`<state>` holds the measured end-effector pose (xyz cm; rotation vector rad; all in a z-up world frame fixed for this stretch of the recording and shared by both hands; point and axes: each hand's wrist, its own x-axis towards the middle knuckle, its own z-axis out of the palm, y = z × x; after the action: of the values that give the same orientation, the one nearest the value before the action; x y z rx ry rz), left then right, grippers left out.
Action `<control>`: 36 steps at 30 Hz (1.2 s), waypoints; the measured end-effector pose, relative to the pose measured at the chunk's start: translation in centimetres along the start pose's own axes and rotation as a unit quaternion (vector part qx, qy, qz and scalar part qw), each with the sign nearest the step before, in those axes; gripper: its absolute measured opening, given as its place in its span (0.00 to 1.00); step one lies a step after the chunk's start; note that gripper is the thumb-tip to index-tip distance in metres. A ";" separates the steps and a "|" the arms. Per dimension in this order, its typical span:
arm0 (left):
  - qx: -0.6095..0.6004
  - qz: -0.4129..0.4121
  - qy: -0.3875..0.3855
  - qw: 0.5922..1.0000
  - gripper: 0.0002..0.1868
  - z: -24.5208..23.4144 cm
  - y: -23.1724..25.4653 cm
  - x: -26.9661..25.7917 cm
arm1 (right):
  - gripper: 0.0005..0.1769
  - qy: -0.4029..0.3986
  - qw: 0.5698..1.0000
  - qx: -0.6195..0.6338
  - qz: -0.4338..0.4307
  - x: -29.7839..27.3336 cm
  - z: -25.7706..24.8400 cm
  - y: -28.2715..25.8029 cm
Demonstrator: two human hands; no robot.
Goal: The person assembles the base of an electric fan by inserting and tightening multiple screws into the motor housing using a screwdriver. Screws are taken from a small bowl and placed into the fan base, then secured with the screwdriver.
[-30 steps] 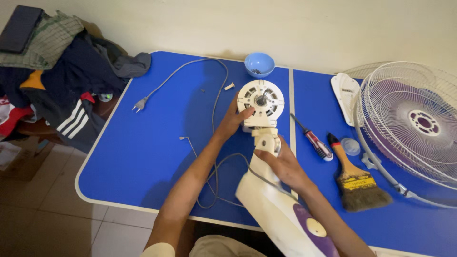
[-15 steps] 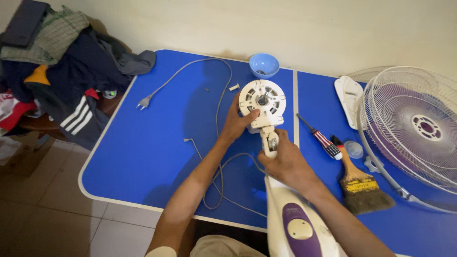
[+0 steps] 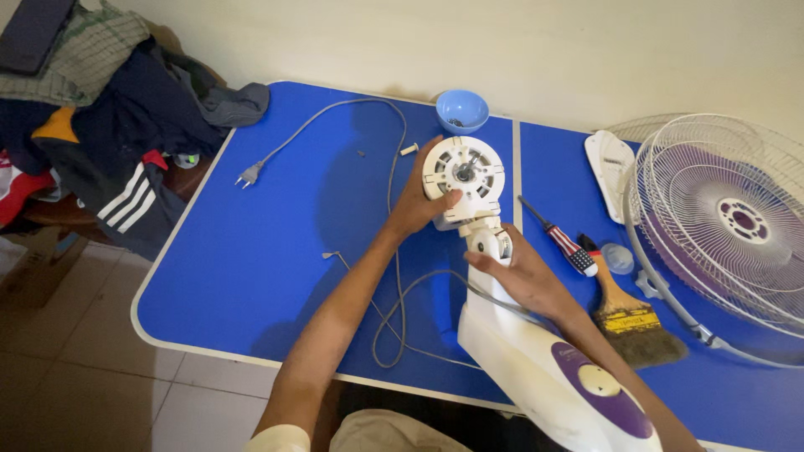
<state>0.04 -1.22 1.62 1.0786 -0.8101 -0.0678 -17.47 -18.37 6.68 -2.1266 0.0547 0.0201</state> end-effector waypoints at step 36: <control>0.075 -0.027 -0.023 0.997 0.42 -1.2 -1.5 -0.1 | 0.12 -0.111 0.975 0.151 -0.116 -15.5 -14.7 2.5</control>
<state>1.22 -1.02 0.06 1.2444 -0.8365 -0.0788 -33.21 -31.70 12.87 -1.8030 -0.3051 0.1040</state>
